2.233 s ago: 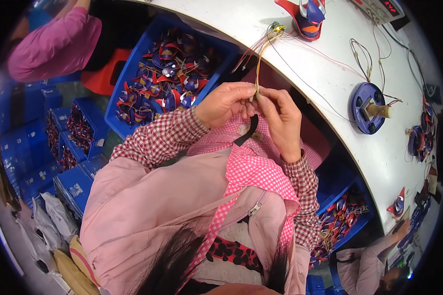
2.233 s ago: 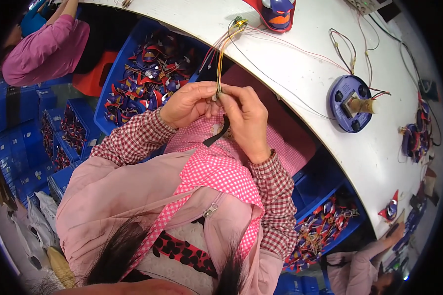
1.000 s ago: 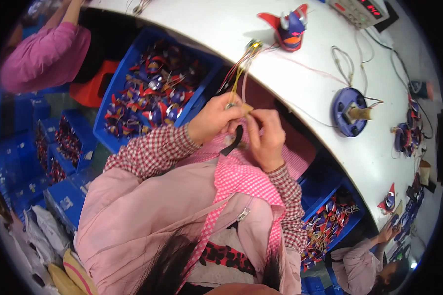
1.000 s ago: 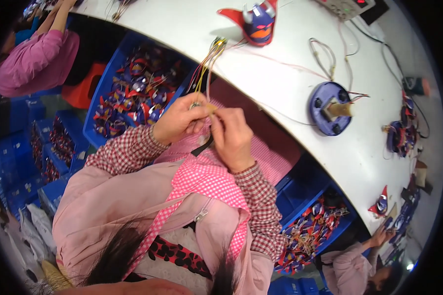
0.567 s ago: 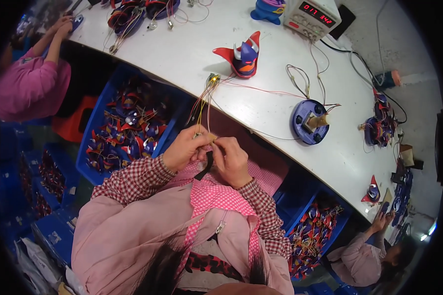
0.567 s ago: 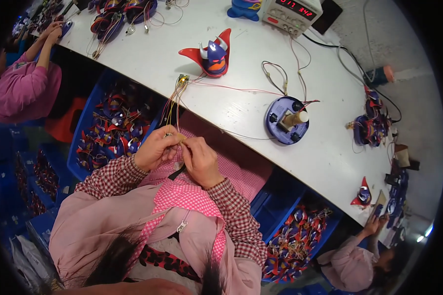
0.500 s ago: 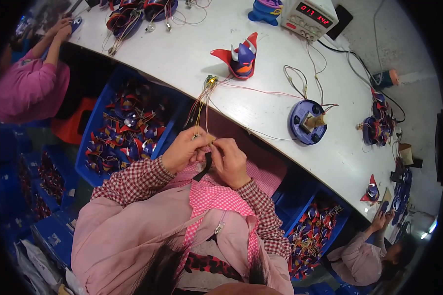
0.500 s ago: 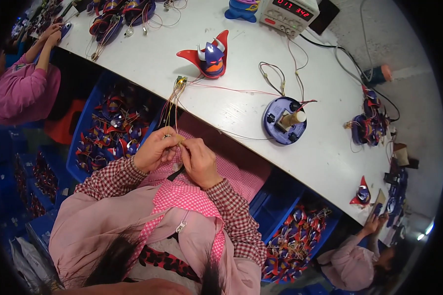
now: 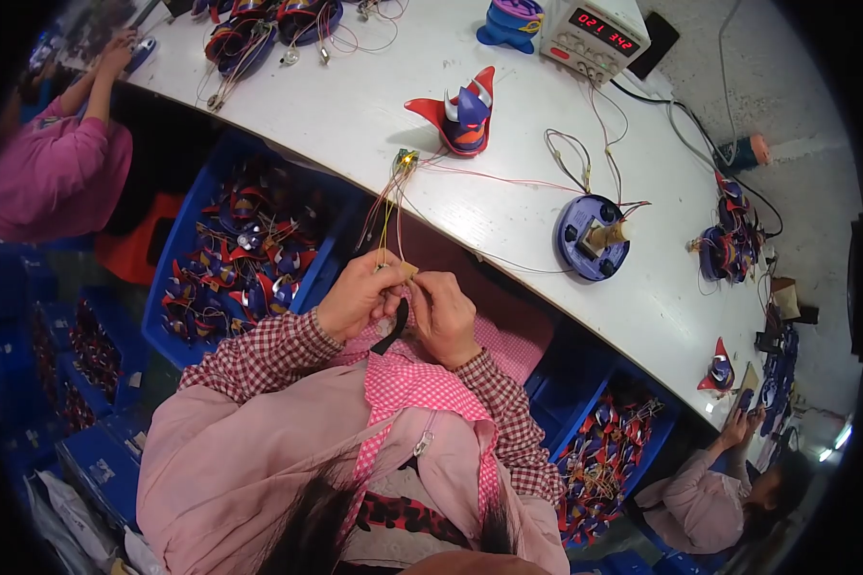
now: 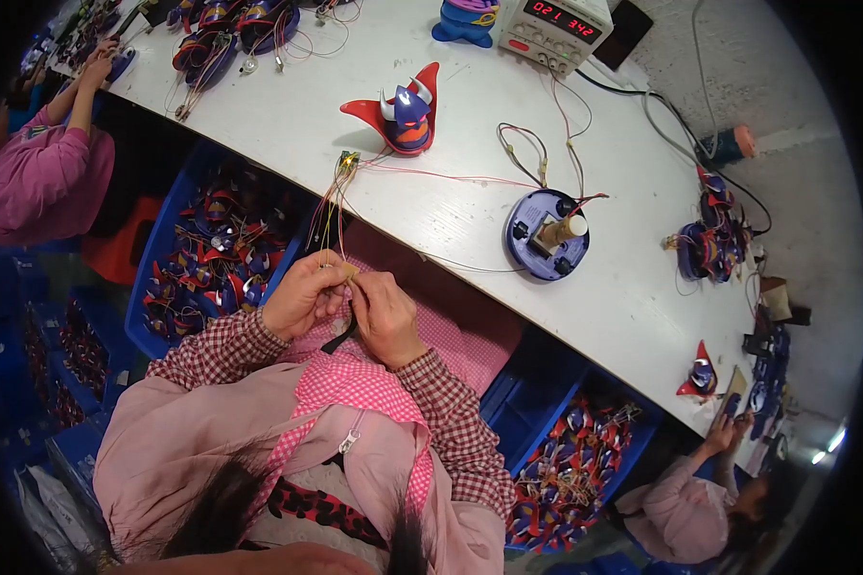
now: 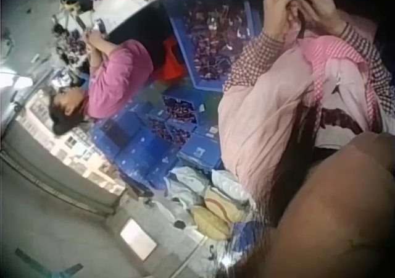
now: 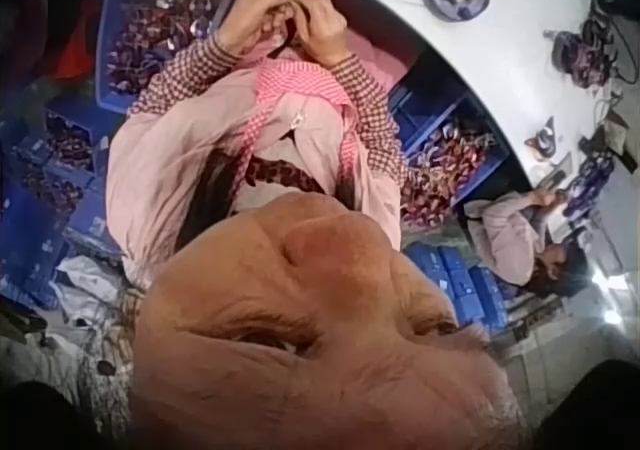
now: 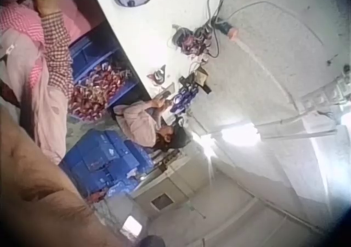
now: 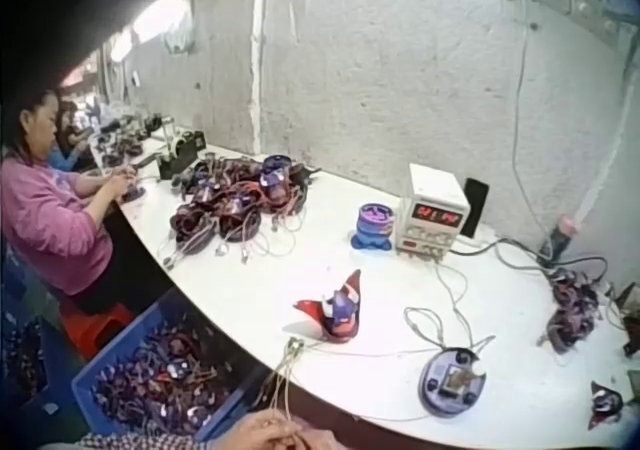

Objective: Assembling small electronic toy bases by connecting wires and fitting plastic components.

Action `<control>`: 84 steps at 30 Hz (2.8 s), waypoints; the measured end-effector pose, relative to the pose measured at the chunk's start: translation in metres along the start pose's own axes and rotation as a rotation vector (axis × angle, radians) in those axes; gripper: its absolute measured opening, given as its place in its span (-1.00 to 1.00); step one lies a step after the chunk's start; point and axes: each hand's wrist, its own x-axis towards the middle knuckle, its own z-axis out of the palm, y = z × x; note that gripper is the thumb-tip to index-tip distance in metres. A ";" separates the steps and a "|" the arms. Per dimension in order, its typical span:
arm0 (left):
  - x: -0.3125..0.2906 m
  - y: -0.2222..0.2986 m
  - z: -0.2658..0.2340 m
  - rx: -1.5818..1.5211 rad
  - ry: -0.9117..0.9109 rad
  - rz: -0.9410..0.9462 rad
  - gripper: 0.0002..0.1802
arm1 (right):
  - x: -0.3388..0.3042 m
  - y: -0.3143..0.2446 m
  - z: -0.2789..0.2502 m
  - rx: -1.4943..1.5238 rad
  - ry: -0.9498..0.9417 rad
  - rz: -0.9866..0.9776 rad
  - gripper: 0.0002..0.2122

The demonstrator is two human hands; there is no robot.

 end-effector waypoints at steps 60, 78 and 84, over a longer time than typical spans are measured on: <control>0.130 0.009 0.166 1.303 -0.183 1.155 0.21 | 0.068 0.066 -0.167 -0.275 0.186 0.363 -0.76; 0.104 0.040 0.135 1.268 -0.299 1.284 -0.29 | 0.055 0.103 -0.255 -0.455 0.325 0.351 -0.82; 0.043 0.095 0.014 1.512 -0.053 0.979 -0.55 | 0.045 0.115 -0.269 -0.356 0.364 0.592 -0.77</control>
